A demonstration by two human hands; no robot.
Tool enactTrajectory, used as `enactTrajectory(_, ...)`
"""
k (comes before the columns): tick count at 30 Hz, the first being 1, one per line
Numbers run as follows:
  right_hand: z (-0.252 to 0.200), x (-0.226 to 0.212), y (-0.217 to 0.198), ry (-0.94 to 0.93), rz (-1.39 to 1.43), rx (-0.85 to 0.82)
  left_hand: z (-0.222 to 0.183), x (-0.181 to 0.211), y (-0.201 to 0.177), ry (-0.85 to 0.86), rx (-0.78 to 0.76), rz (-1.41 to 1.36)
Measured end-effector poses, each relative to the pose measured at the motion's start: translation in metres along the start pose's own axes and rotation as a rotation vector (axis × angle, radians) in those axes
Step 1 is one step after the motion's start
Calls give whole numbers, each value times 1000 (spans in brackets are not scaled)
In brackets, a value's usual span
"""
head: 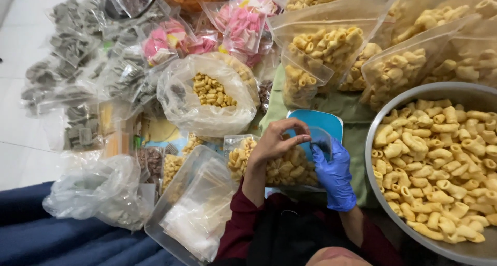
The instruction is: The person scoops yellow puffed snacks from a large metal bowl into clear plastic bags placed on a digital scale. They seal the bags and place them aside, repeating the process for multiple bags.
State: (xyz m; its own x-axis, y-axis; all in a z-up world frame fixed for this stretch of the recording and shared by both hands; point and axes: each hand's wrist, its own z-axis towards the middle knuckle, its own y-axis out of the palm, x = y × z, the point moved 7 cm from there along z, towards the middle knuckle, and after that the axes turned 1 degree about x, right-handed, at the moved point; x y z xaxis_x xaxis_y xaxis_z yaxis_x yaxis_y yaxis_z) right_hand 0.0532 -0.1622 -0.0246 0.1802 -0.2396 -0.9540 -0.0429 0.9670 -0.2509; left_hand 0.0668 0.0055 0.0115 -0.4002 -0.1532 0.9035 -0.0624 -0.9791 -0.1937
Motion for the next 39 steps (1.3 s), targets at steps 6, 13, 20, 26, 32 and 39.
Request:
enactTrajectory(6,0,-4,-4,30,77,37,0,-4,1,7,-7,0)
enactTrajectory(13,2,-7,-1,-69,-24,26,1,4,2,21,-30,29)
enactTrajectory(20,3,-37,-1,-45,45,57,2,5,-1,29,-30,43)
enactTrajectory(26,6,-37,1,-138,-64,61,2,4,0,63,-42,65)
enactTrajectory(32,6,-21,4,-153,-107,61,2,9,1,76,-32,82)
enactTrajectory(39,-5,-20,-8,-88,-94,20,0,1,-2,60,-40,72)
